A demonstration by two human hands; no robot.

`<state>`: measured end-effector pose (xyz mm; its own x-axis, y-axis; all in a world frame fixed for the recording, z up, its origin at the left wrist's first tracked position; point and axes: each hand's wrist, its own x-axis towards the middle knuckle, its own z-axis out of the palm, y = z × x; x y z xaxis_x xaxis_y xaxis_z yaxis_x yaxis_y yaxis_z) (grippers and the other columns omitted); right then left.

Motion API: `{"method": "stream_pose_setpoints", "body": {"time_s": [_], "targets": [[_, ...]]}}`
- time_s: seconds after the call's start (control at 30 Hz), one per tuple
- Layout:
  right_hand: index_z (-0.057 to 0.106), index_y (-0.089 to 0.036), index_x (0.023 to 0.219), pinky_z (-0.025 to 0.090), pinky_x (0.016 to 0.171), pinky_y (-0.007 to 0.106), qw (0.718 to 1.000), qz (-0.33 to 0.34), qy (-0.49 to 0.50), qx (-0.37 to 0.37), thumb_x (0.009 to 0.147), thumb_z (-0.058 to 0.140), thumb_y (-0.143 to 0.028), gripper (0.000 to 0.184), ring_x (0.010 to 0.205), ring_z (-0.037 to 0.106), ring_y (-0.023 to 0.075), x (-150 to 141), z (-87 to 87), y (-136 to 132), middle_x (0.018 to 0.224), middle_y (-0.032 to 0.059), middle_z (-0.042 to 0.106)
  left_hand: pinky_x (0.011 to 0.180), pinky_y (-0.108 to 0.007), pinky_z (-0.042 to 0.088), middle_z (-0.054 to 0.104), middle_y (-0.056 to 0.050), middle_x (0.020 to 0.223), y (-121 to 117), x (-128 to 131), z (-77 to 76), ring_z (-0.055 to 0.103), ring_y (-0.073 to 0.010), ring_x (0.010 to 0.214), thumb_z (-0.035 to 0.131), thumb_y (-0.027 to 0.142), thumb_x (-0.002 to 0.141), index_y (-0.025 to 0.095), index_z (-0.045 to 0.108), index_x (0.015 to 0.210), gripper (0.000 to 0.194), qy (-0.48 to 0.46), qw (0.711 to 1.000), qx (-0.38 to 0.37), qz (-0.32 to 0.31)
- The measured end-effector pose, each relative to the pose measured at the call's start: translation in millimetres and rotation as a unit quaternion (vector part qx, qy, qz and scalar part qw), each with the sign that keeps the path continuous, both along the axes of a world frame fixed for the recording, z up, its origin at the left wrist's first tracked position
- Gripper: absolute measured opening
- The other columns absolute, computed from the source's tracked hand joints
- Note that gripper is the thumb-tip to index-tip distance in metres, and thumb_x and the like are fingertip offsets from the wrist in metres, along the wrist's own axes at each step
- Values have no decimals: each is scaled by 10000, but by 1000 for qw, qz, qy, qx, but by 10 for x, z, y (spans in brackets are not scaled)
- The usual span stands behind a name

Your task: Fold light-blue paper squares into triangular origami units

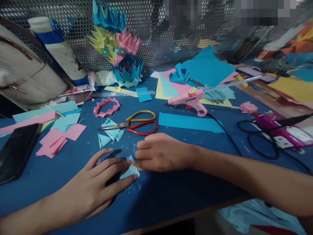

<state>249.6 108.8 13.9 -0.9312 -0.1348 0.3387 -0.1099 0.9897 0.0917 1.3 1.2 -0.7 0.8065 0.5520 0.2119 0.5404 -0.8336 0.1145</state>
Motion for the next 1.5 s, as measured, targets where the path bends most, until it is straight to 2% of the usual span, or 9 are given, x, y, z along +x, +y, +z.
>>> {"method": "stream_pose_setpoints", "body": {"time_s": [0.13, 0.23, 0.33, 0.47, 0.53, 0.6, 0.73, 0.97, 1.5], "targets": [[652, -144, 855, 293, 604, 331, 998, -28, -15, 53, 1011, 491, -139, 224, 762, 442, 160, -9, 34, -83, 761, 8, 537, 1211, -484, 38, 588, -88, 1301, -2, 1, 1, 485, -250, 1238, 524, 251, 990, 210, 543, 1398, 411, -2, 1000, 1, -1], [642, -164, 802, 290, 606, 340, 998, -43, -17, 52, 1001, 511, -159, 238, 769, 454, 162, -8, 8, -116, 773, 13, 557, 1207, -490, 51, 582, -92, 1312, -6, -1, 1, 481, -253, 1245, 513, 235, 988, 207, 546, 1394, 407, -4, 1000, 2, -3], [646, -173, 818, 296, 615, 339, 999, -55, 2, -2, 1014, 498, -212, 249, 747, 455, 161, 2, -53, -86, 769, 13, 574, 1202, -491, 49, 575, -96, 1319, -2, 1, 4, 478, -257, 1241, 516, 243, 982, 209, 540, 1398, 419, 0, 1000, 5, -4], [662, -202, 961, 307, 614, 313, 989, -87, 44, -113, 1061, 409, -312, 293, 706, 445, 145, 20, -122, 1, 795, 2, 606, 1197, -500, 53, 559, -102, 1323, 8, 9, 2, 465, -264, 1246, 540, 247, 967, 220, 535, 1399, 433, 10, 1000, 10, 0], [659, -210, 1028, 316, 633, 304, 988, -73, 49, -125, 1067, 397, -317, 285, 717, 452, 137, 21, -135, 24, 827, -2, 624, 1191, -508, 72, 559, -109, 1290, 8, 11, -3, 456, -272, 1251, 541, 234, 959, 223, 537, 1395, 435, 9, 1000, 9, 5], [655, -219, 1032, 293, 616, 308, 991, -61, 31, -113, 1066, 405, -313, 270, 700, 436, 134, 13, -134, 25, 830, -10, 625, 1187, -510, 86, 557, -112, 1250, 2, 9, -7, 453, -275, 1245, 537, 217, 952, 223, 541, 1390, 438, 7, 1000, 7, 7], [640, -213, 908, 239, 581, 327, 997, -61, -4, -57, 1064, 424, -282, 274, 667, 409, 128, -14, -89, 0, 794, -22, 602, 1189, -505, 79, 555, -101, 1209, -10, 4, -12, 457, -267, 1224, 524, 182, 941, 218, 536, 1396, 457, 3, 1000, 7, 6], [630, -144, 1008, 299, 578, 313, 999, -4, 18, 27, 1040, 372, -99, 265, 704, 422, 143, -11, -19, 24, 763, -10, 536, 1193, -493, 79, 564, -92, 1192, -8, 14, -1, 469, -252, 1205, 509, 174, 946, 215, 542, 1387, 443, -6, 1000, 14, 6], [619, -136, 955, 216, 583, 331, 1000, -11, 21, -10, 998, 506, -150, 122, 717, 384, 160, -25, -72, -6, 730, -4, 489, 1180, -520, 166, 576, -95, 1199, -11, 9, 20, 489, -257, 1200, 508, 180, 950, 220, 533, 1390, 443, 2, 1000, 3, 9]]}}
